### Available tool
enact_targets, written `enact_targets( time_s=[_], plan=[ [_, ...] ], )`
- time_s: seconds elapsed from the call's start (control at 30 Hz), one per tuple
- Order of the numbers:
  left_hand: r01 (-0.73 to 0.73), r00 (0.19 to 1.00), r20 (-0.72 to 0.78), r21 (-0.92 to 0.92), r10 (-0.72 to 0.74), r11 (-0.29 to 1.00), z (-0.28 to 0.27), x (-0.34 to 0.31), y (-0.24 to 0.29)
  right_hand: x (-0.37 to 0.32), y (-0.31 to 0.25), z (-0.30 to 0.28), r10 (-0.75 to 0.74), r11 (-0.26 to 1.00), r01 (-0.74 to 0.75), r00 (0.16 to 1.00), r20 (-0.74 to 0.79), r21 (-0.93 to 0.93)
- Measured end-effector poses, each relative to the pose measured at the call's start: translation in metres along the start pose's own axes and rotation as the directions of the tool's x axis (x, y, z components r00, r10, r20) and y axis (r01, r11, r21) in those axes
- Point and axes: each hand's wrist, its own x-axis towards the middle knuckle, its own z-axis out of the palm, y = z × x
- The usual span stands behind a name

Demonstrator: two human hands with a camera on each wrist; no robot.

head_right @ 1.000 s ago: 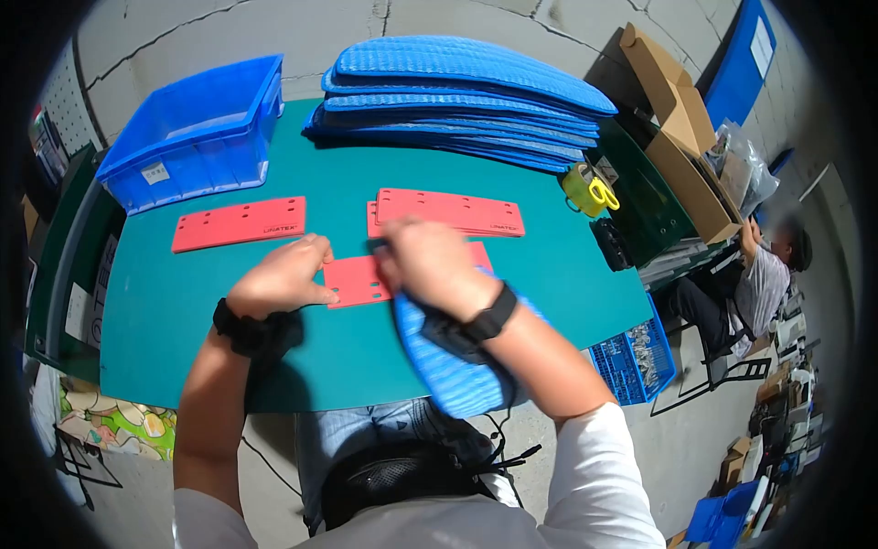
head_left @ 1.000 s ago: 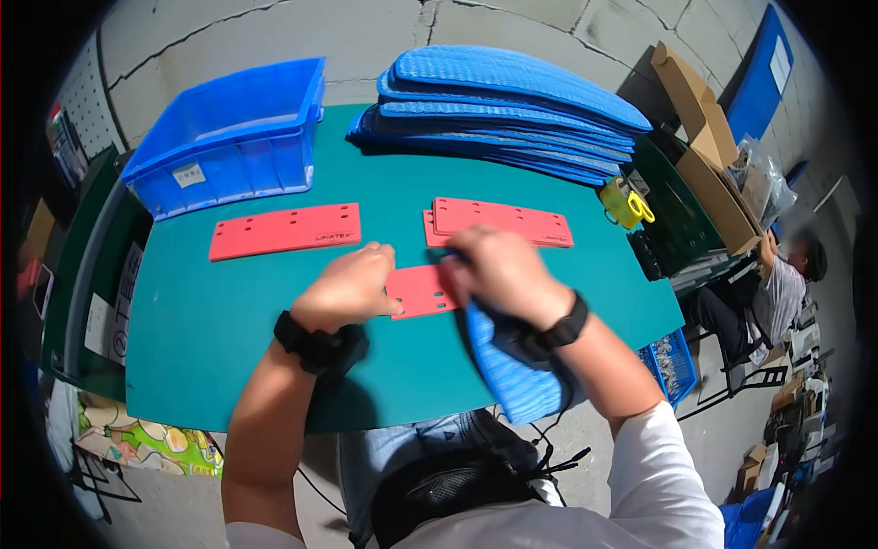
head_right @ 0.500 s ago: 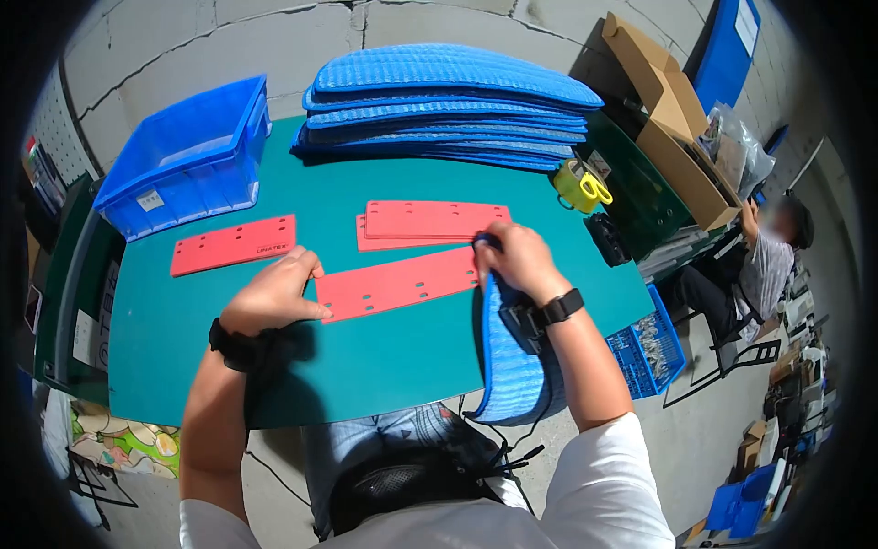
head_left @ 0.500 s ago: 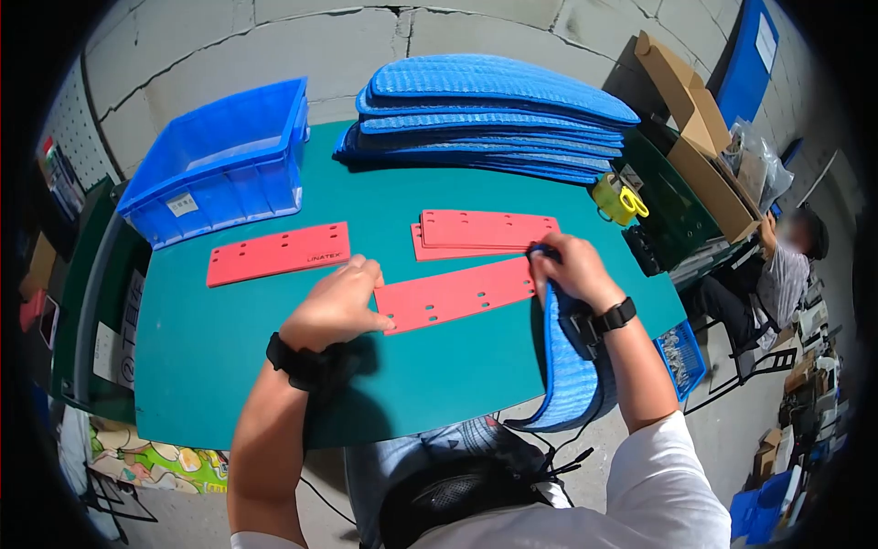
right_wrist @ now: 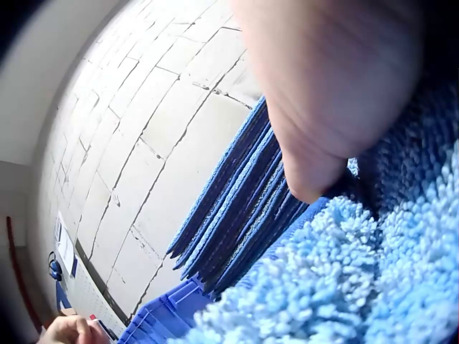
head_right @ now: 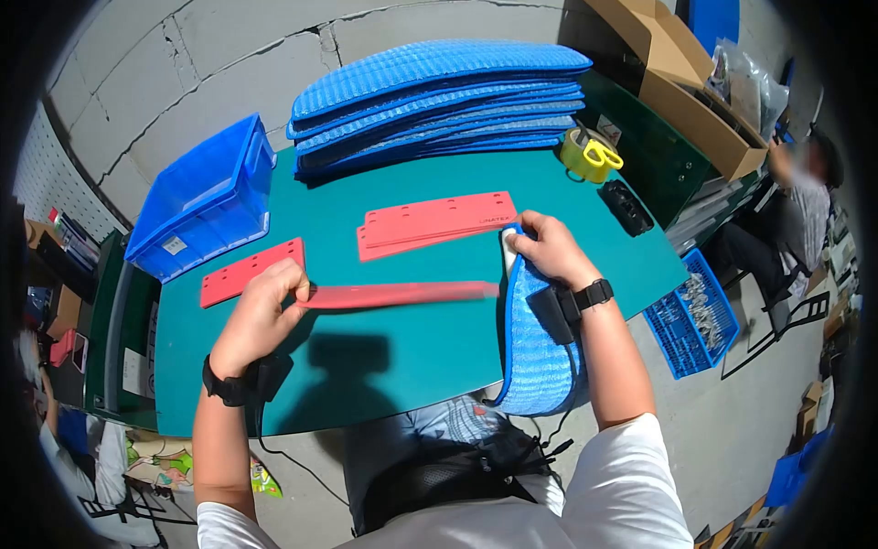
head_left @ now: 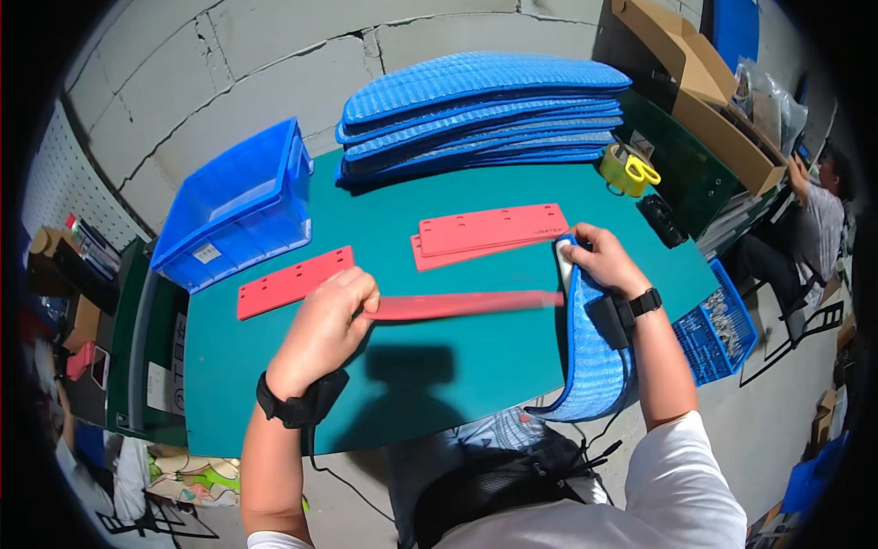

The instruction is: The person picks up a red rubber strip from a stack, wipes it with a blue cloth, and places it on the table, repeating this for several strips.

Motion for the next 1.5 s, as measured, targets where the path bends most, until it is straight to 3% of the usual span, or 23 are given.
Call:
enact_targets(
  time_s=[0.03,0.1,0.13,0.23,0.27,0.3,0.37,0.43,0.53,0.73,0.83,0.97,1.03,1.13,1.27,1.5],
  plan=[
    [0.007,1.000,0.012,0.012,-0.008,1.000,0.003,-0.003,-0.003,0.000,0.000,0.000,0.006,1.000,-0.006,1.000,0.003,0.009],
    [-0.131,0.990,0.060,0.088,0.126,0.987,0.009,-0.011,-0.009,-0.001,0.001,0.000,-0.037,0.999,0.037,0.999,-0.013,0.010],
    [-0.102,0.982,0.176,0.189,0.069,0.977,0.009,-0.014,-0.009,-0.001,0.000,0.000,-0.028,1.000,0.028,1.000,-0.010,0.004],
    [-0.069,0.951,0.308,0.219,-0.002,0.973,0.009,-0.018,-0.008,-0.001,0.000,-0.001,-0.024,1.000,0.024,1.000,0.002,0.013],
    [-0.017,0.895,0.438,0.233,-0.089,0.972,0.006,-0.014,-0.004,0.000,0.001,-0.001,-0.028,1.000,0.028,1.000,0.006,0.010],
    [-0.012,0.896,0.434,0.238,-0.095,0.971,0.008,-0.011,-0.001,0.001,0.002,-0.002,-0.033,0.999,0.033,0.999,0.010,0.005],
    [-0.104,0.925,0.369,0.032,0.085,0.994,0.019,-0.006,0.008,-0.001,-0.001,-0.003,-0.038,0.998,0.039,0.999,0.013,-0.048],
    [-0.168,0.936,0.321,0.049,0.144,0.985,0.046,0.000,0.007,0.001,-0.001,-0.002,-0.069,0.994,0.068,0.998,-0.002,-0.085],
    [-0.163,0.948,0.296,0.122,0.121,0.979,0.060,0.005,0.008,-0.001,-0.006,0.000,-0.080,0.997,0.081,0.997,-0.008,0.011],
    [-0.133,0.940,0.330,0.123,0.086,0.983,0.027,0.007,0.008,0.001,0.008,0.000,-0.063,0.996,0.062,0.998,0.003,0.064],
    [-0.192,0.980,0.106,0.294,0.168,0.936,-0.018,0.003,-0.015,-0.005,-0.006,0.000,-0.063,0.998,0.063,0.998,-0.012,0.013],
    [0.078,0.997,-0.038,0.219,-0.071,0.973,-0.081,-0.006,-0.044,-0.003,-0.007,-0.001,-0.050,0.999,0.050,0.999,0.009,0.019],
    [0.103,0.995,-0.042,0.270,-0.095,0.957,-0.095,-0.012,-0.073,-0.002,-0.004,-0.001,-0.047,0.999,0.047,0.999,0.006,0.002],
    [0.230,0.962,0.084,0.273,-0.261,0.934,-0.096,-0.018,-0.110,-0.003,-0.006,-0.002,-0.033,0.999,0.033,0.999,0.012,0.024],
    [0.311,0.928,0.132,0.242,-0.349,0.919,-0.086,-0.023,-0.134,-0.001,0.003,-0.001,-0.033,0.997,0.031,0.999,0.023,0.073],
    [0.312,0.919,0.163,0.259,-0.360,0.914,-0.079,-0.026,-0.159,-0.003,0.001,0.001,-0.021,0.999,0.021,1.000,-0.004,0.044]
  ],
)
